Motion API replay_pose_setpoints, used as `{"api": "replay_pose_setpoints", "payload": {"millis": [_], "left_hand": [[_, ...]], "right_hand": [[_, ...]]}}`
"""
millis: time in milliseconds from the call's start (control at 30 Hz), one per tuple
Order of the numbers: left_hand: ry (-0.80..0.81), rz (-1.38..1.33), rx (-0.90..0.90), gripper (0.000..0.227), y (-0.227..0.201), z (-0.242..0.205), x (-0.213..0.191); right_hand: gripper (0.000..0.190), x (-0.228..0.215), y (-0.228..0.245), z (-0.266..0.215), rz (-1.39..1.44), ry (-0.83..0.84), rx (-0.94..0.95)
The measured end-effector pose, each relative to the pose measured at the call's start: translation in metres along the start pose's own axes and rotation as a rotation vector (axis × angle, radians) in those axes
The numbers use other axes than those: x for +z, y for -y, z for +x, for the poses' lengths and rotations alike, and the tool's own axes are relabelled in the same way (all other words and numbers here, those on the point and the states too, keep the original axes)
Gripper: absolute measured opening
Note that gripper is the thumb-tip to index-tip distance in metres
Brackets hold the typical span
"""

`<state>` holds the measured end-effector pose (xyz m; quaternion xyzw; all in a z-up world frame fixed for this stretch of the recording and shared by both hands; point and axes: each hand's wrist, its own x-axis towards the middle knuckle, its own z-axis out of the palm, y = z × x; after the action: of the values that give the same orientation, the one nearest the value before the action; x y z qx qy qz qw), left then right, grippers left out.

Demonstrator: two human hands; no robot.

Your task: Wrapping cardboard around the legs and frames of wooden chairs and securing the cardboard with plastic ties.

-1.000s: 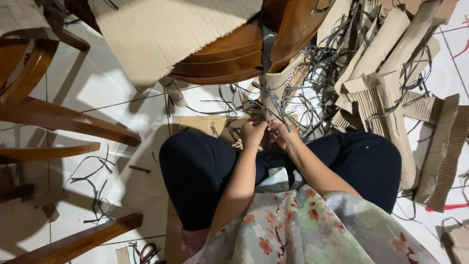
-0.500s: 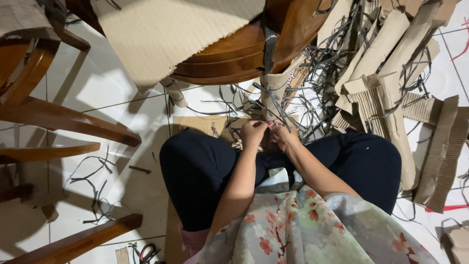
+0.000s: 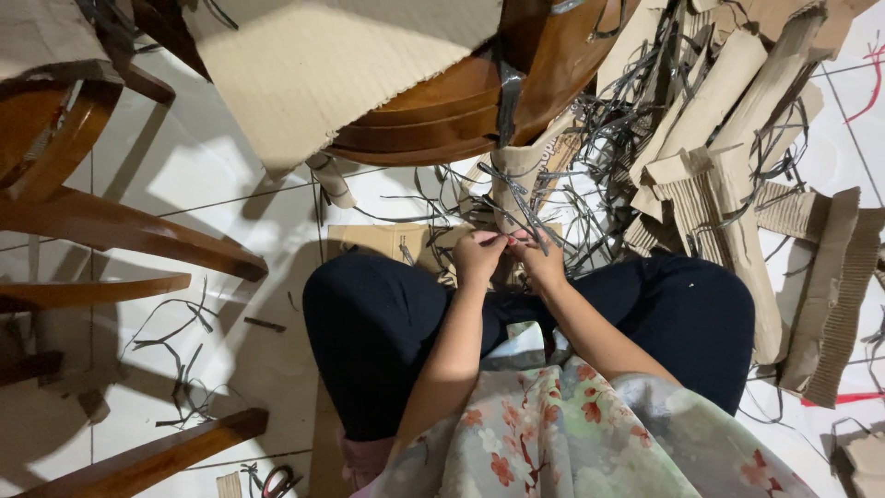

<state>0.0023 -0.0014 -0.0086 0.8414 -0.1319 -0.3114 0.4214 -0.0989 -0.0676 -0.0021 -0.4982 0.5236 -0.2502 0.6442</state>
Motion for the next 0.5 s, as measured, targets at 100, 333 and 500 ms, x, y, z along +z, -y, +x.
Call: {"api": "replay_pose_setpoints", "payload": {"millis": [100, 333, 500], "left_hand": [[0.001, -0.013, -0.011, 0.032, -0.002, -0.002, -0.001], [-0.094, 0.151, 0.157, 0.022, -0.005, -0.007, 0.007], [-0.131, 0.172, 0.184, 0.016, -0.013, -0.020, -0.002]], "right_hand": [[0.022, 0.002, 0.004, -0.006, -0.033, -0.007, -0.021], [0.025, 0.006, 0.019, -0.013, -0.004, 0.001, -0.028], [0.048, -0.003, -0.008, 0.010, 0.038, -0.082, 0.030]]}}
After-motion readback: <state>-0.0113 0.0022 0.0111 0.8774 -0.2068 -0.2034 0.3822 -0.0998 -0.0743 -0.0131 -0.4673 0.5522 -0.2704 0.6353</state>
